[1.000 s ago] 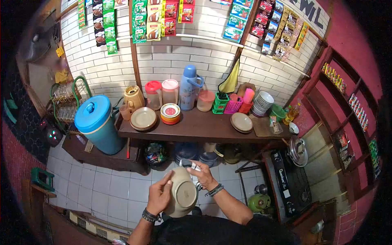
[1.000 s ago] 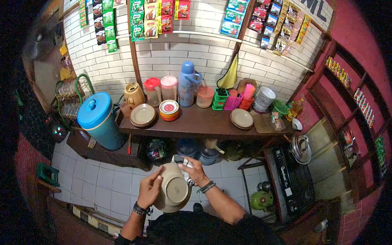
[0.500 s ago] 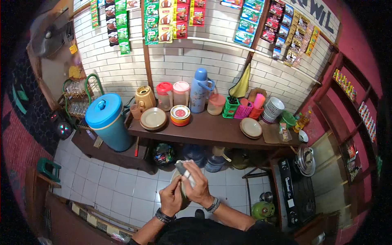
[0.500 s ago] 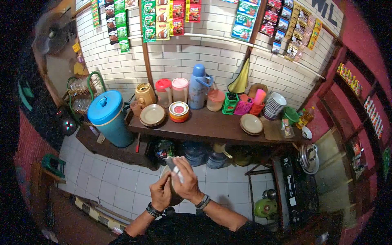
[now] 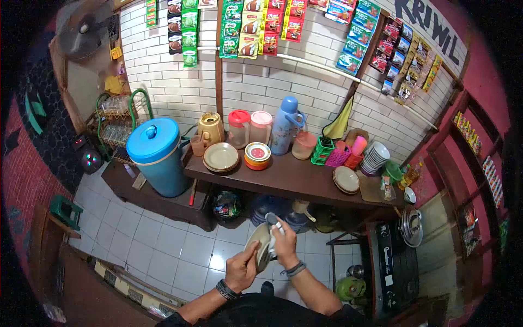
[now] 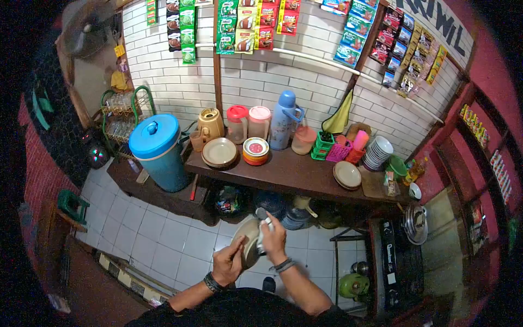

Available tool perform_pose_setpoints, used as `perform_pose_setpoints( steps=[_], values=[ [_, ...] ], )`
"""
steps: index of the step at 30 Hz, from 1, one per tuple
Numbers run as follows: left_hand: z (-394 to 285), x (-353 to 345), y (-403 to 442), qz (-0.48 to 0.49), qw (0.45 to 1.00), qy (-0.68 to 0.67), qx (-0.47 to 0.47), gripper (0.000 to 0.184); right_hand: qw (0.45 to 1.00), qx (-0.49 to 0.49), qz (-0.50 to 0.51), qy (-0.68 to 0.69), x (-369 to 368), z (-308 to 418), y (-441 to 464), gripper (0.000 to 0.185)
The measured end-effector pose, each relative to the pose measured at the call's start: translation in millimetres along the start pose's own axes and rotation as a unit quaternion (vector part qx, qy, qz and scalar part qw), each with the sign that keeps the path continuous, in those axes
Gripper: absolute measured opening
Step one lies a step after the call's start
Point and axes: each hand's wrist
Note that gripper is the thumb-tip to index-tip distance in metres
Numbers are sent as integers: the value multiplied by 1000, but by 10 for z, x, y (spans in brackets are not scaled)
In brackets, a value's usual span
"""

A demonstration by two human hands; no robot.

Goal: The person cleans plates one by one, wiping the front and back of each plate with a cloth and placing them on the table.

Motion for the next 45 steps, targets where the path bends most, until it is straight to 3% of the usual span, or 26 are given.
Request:
perform_pose_setpoints(
  steps=[1,2,5,7,11,17,25,27,30,31,33,35,36,37,38,40,43,45],
  values=[
    [-1,22,-26,15,1000,0,-3,33,989,-104,12,104,34,-164,113,44],
    [7,31,-40,14,1000,-15,-7,34,989,-102,6,105,4,-180,71,44],
    [79,12,-46,-19,999,-25,-37,34,990,40,-49,-129,-167,144,-186,44],
    [120,6,-22,-17,1000,-17,-17,34,974,161,-41,-153,-315,248,-384,44],
    [210,-75,67,-130,989,-36,68,37,907,358,12,-221,-408,385,-667,43],
    [324,-192,26,-190,960,-104,178,39,847,477,86,-218,-87,-34,-867,48],
    [265,-376,-204,-279,922,-157,217,37,829,504,145,-195,393,-402,-994,53],
    [193,-366,-229,-284,906,-192,246,36,835,508,120,-177,516,-504,-976,52],
    [102,-373,-275,-231,931,-175,223,36,960,261,14,-103,611,-437,-868,48],
    [-19,-378,-313,-233,930,-175,224,36,960,261,16,-103,668,-456,-717,48],
    [-209,-411,-392,-125,958,-154,206,36,997,51,50,5,816,-517,-392,49],
    [-232,-539,-482,-71,984,-126,106,35,996,30,71,43,898,-350,-291,48],
    [-366,-518,-497,-28,988,-102,114,34,993,12,88,82,903,-244,-265,48],
    [-492,-499,-500,15,989,-78,121,33,993,14,88,83,896,-127,-281,48],
    [-472,-561,-509,2,997,-58,49,32,989,109,100,-1,891,-4,-339,46],
    [-508,-584,-534,18,997,-57,46,31,944,286,114,-121,853,297,-525,42],
    [-503,-586,-555,41,996,-60,47,31,920,344,135,-133,891,389,-601,42],
    [-513,-575,-571,27,996,-81,10,30,981,168,98,-19,968,178,-512,42]
  ],
)
Point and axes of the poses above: each hand's wrist, its own y-axis towards the middle knuckle, its own x-axis out of the back of the hand, z = x × y
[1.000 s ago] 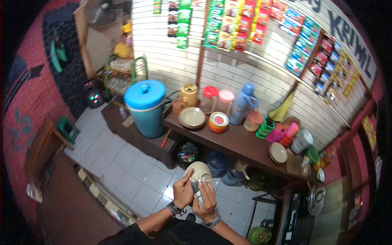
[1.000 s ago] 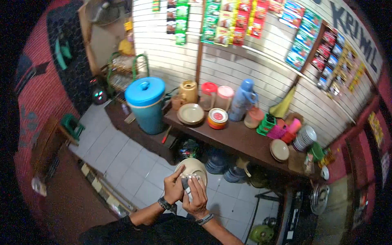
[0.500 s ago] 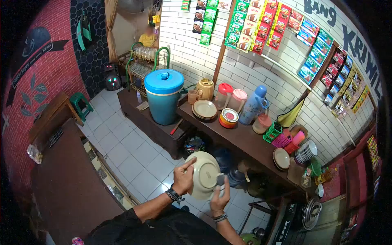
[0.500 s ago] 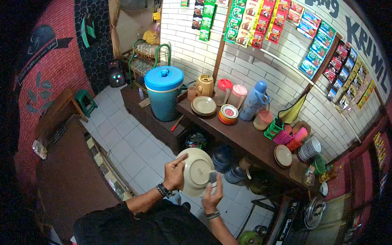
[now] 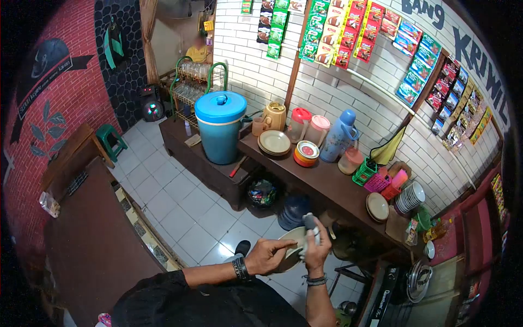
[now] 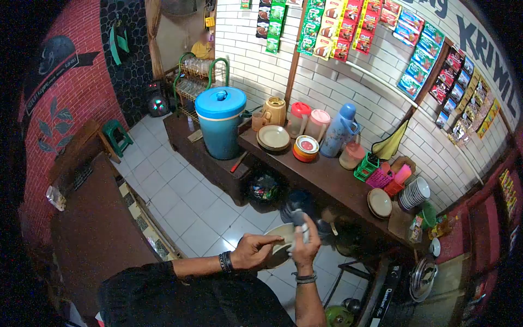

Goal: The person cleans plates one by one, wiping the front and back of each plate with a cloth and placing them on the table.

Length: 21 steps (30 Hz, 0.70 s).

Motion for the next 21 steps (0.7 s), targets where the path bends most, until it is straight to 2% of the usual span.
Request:
perform_pose_setpoints(
  steps=[2,3,5,6,8,10,11,13,14,16,17,18,20,21],
  values=[
    [19,3,28,4,1000,5,5,30,988,-124,-33,83,123,-382,59,42],
    [32,0,47,8,1000,10,8,29,988,-124,-34,83,87,-347,13,42],
    [63,-1,51,23,999,22,-6,29,998,-32,-52,-8,-37,-172,-89,42],
    [71,4,46,39,998,35,-17,29,998,-32,-52,-7,-56,-78,-114,42],
    [15,19,36,56,998,40,16,29,975,174,23,-139,-90,86,-147,41],
    [13,33,23,75,995,45,48,29,968,197,29,-153,-60,27,-129,41],
    [46,32,2,58,997,29,32,29,993,100,-3,-62,-33,-133,-124,41],
    [54,42,-15,40,999,12,17,30,990,-82,-54,102,6,-464,-83,40],
    [44,50,-5,3,1000,-1,5,30,990,-83,-54,103,27,-588,-154,40],
    [50,39,28,-37,999,-14,-8,30,907,-259,-104,315,6,-632,-246,45],
    [70,29,46,-60,997,-9,-52,30,885,-261,-77,378,-5,-800,-309,47],
    [55,35,55,-82,992,-3,-93,31,884,-262,-76,379,-30,-825,-354,47],
    [25,67,26,-62,995,-6,-73,32,787,-330,-71,516,-66,-880,-451,44],
    [30,67,10,-52,997,-20,-52,30,783,-328,-75,523,-60,-820,-448,45]
  ],
)
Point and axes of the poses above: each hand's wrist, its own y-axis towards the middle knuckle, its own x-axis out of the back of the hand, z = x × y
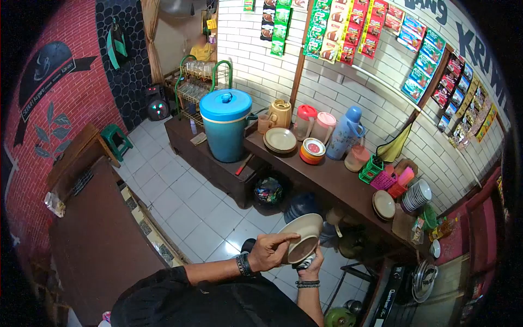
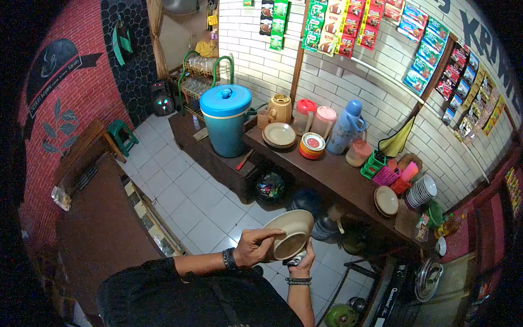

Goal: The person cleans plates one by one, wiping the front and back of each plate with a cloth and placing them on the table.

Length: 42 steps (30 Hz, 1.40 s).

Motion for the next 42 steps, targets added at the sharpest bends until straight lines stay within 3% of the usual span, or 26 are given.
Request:
perform_pose_setpoints(
  steps=[5,11,14,15,18,20,21,22,23,25,27,29,33,35,39,42],
  values=[
    [-54,-47,-16,0,999,-33,-2,25,998,16,57,3,144,51,25,42],
    [-269,89,219,87,991,77,60,27,998,-23,55,31,316,17,61,44],
    [-284,146,332,147,974,37,167,30,996,-38,29,-75,372,-46,75,45],
    [-257,165,343,163,973,35,159,30,993,-22,61,-99,265,-38,5,42],
    [-59,159,267,149,976,73,139,27,994,0,32,-103,373,-85,96,37],
    [-132,113,253,152,977,82,122,24,942,157,-55,-291,105,-45,12,35],
    [-158,94,220,140,980,92,109,22,943,160,-65,-286,-33,-46,-30,35],
    [-28,36,156,114,989,83,46,19,879,270,-76,-385,-195,-40,-62,34],
    [-18,13,141,122,988,80,49,19,793,369,-87,-477,-360,-18,-115,33],
    [-21,-15,119,94,988,91,76,19,679,471,-1,-563,-730,46,-378,40],
    [-29,2,108,90,989,80,86,17,638,482,32,-600,-884,53,-539,44],
    [-43,41,64,54,991,63,102,19,633,497,53,-591,-829,134,-462,44],
    [2,69,-3,39,989,94,109,28,845,287,-34,-450,-807,300,-253,42],
    [-15,67,2,7,994,26,110,33,744,416,-14,-523,-915,218,-366,45],
    [-101,151,10,-25,995,-13,99,36,599,529,92,-594,-1142,189,-668,43],
    [-81,186,-49,-40,996,73,44,37,654,506,23,-563,-1066,312,-457,41]
  ],
)
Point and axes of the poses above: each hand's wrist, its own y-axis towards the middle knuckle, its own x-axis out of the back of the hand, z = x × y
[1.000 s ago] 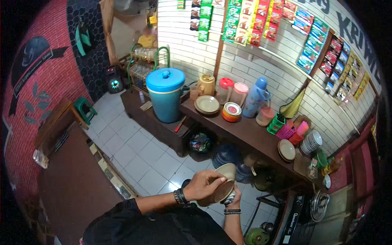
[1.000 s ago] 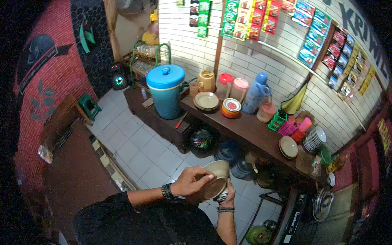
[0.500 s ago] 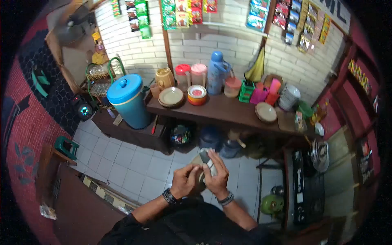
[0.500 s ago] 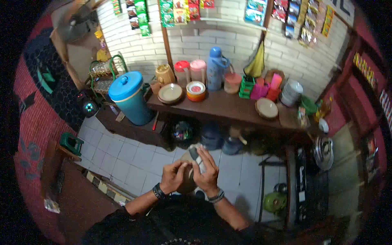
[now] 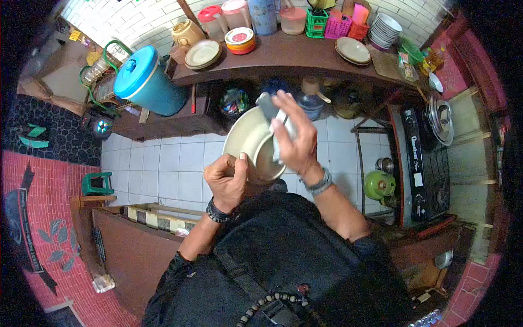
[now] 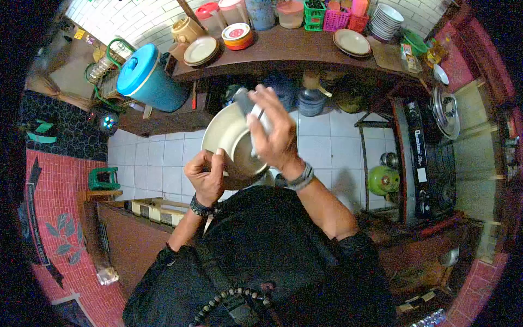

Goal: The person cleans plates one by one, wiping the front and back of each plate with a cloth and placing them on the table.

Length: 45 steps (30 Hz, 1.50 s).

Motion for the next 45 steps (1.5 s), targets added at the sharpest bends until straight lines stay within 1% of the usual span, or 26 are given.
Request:
perform_pose_setpoints(
  steps=[1,2,3,4,5,7,9,11,13,15,17,19,21,22,24,27,29,31,33,35,36,38,39,41,43,45],
  values=[
    [29,-22,-22,3,1000,0,3,37,994,-89,-8,65,-26,-63,35,41],
    [76,-57,-33,-4,999,-23,25,37,996,-70,1,49,-53,-61,-8,41],
    [104,-85,-26,-12,998,-47,46,38,998,-49,10,33,-97,-10,-16,40],
    [117,-91,-11,-5,999,-25,22,38,999,36,16,36,-151,170,-41,39],
    [124,-81,-15,-3,999,-25,24,38,993,103,58,10,-134,379,-71,36],
    [133,-32,-38,15,999,-36,-16,39,986,141,86,15,-180,390,-136,36],
    [135,-17,-49,15,1000,-16,-11,39,992,116,37,36,-124,112,6,35],
    [139,-12,-60,13,1000,18,-4,38,999,-39,14,26,-67,-101,78,33],
    [140,-1,-45,24,999,19,24,38,994,73,61,-59,-42,1,31,38],
    [96,-6,-34,54,998,17,5,38,974,155,158,-47,11,255,-38,38],
    [80,34,-44,73,997,-6,35,38,969,169,172,-52,68,298,-43,38],
    [130,81,-57,85,994,-33,63,38,984,81,158,-6,159,12,64,36],
    [230,130,-56,83,988,-69,114,39,979,-80,167,83,305,-174,140,31],
    [232,155,-33,83,982,-96,142,40,972,-102,177,115,385,-185,158,31],
    [251,208,-7,87,978,-116,147,40,962,-127,193,147,480,-189,179,32],
    [246,191,14,89,977,-132,141,39,959,-114,193,173,562,-225,180,35],
    [283,202,4,101,973,-142,152,39,968,-91,197,128,583,-259,163,36],
    [239,161,13,105,972,-144,155,38,966,-107,199,123,537,-177,148,37],
    [194,92,6,111,970,-147,158,37,975,-34,217,34,389,-17,103,38],
    [167,35,-11,169,974,-104,105,36,954,54,290,51,261,194,54,40],
    [183,36,-36,162,981,-88,54,36,955,52,287,50,260,204,57,40],
    [180,70,-42,166,980,-84,69,36,957,100,271,23,242,199,74,35],
    [167,85,-39,163,980,-80,84,35,957,100,270,23,258,123,101,35],
    [137,104,-16,155,982,-75,81,35,978,13,208,-5,346,-132,182,36],
    [145,100,8,167,978,-85,90,35,975,-3,220,3,411,-207,224,34],
    [163,111,39,177,975,-101,94,36,943,-176,260,105,494,-232,303,31]
  ],
)
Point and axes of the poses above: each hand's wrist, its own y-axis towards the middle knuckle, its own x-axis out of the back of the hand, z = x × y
